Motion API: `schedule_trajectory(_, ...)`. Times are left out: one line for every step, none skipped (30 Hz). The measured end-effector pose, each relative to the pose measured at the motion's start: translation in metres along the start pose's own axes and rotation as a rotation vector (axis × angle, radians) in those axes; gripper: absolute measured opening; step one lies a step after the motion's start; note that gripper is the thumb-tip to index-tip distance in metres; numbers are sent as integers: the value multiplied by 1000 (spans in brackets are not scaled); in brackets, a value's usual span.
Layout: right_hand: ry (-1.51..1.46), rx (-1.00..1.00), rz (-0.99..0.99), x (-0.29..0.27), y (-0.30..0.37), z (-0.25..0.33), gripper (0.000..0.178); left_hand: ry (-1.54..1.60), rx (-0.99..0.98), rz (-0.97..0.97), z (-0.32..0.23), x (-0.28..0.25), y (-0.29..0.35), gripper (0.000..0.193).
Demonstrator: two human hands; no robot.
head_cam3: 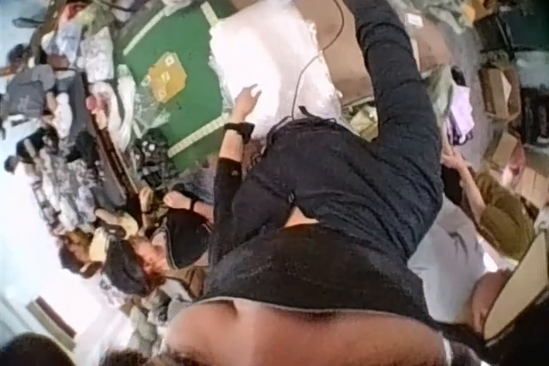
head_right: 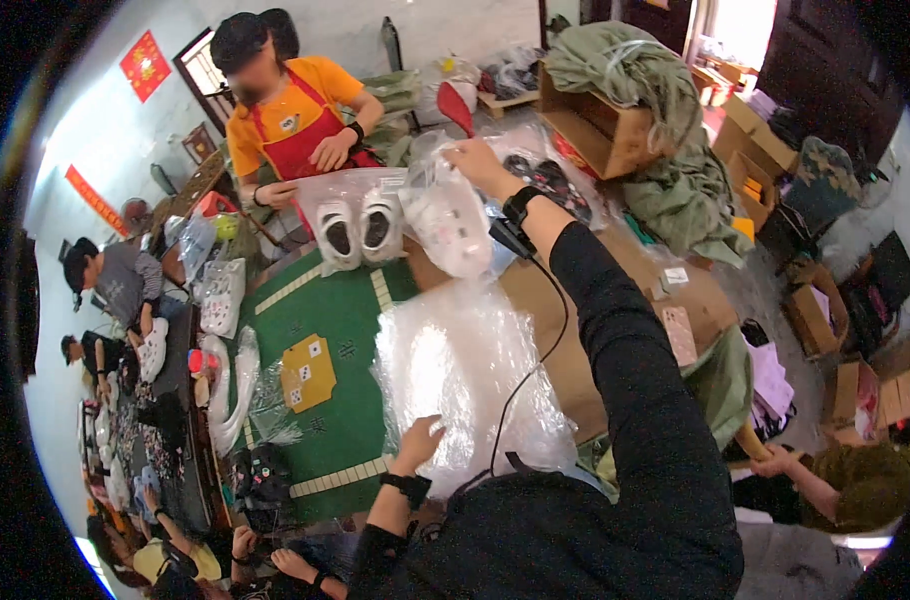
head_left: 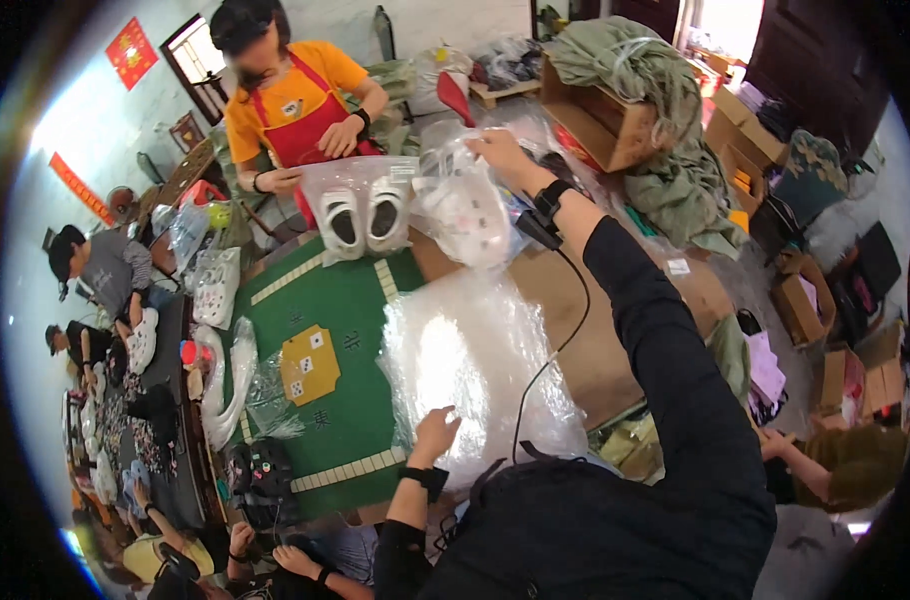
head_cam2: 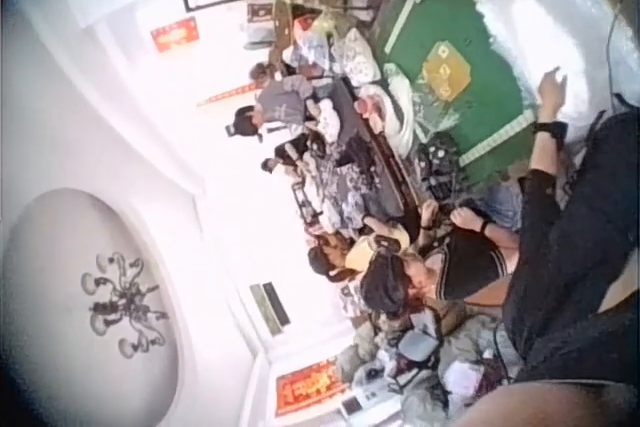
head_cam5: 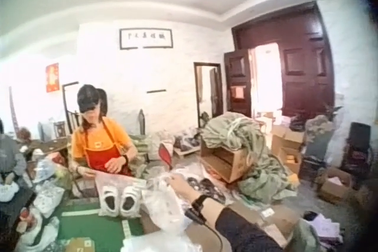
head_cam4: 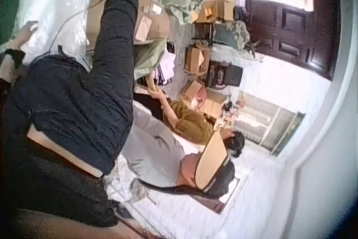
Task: The person is inspecting and packing various pairs of clogs and sandals into plastic shipping bags at a packing station.
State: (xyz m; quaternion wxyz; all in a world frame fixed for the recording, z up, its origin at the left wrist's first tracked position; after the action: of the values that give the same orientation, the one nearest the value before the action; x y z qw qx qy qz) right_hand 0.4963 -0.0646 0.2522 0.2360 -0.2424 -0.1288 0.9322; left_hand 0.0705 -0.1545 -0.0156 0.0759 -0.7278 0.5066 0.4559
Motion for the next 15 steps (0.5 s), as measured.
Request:
schedule_trajectory(-103,10,-61,-2,-16,-17,31,-13,0,0,7,12,4,37)
schedule_trajectory(-203,27,-124,-6,-27,-39,32,-48,11,8,9,22,8,38)
schedule_trajectory(-222,73,-139,-7,-35,-58,33,-93,-17,52,4,28,13,39)
schedule_trajectory(-243,119,-153,-7,-41,-76,34,-72,-18,71,6,38,18,40)
schedule_trajectory(-282,176,-152,-11,-44,-104,34,-84,-30,64,7,45,23,41)
schedule_trajectory(-315,232,-160,-18,-49,-134,34,-100,-32,59,5,48,22,41)
schedule_trajectory(-201,313,-190,-29,-50,-166,33,-105,-24,51,3,49,20,41)
schedule_trajectory(-92,400,-210,-29,-49,-188,34,-95,-49,91,5,52,20,41)
schedule_trajectory(-161,321,-343,0,-45,-182,36,-68,-110,127,11,60,26,41)
schedule_trajectory(-218,243,-516,4,-34,-187,39,-72,-115,129,11,60,26,41)
schedule_trajectory(-338,293,-337,12,-37,-199,42,-68,-111,134,10,61,25,40)
schedule_trajectory(-343,304,-336,18,-31,-202,42,-60,-113,144,11,63,28,40)
schedule_trajectory(-184,335,-50,34,-26,-202,42,-61,-118,154,13,65,30,40)
schedule_trajectory(-24,360,235,51,-20,-202,44,-27,-115,139,14,65,32,40)
schedule_trajectory(102,430,457,55,-16,-204,47,3,-102,125,15,64,30,39)
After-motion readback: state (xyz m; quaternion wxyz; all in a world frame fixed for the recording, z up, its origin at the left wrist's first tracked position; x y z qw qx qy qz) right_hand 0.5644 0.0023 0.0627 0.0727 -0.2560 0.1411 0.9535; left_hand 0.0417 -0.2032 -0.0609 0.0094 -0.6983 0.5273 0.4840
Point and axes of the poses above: each hand's wrist, its own y-axis away from the middle knuckle, its own x-axis out of the palm, z = x × y, the point moved 5 cm from there along -y, towards the middle knuckle, and after that the axes turned 11 degrees about z, right-handed, at the moved point
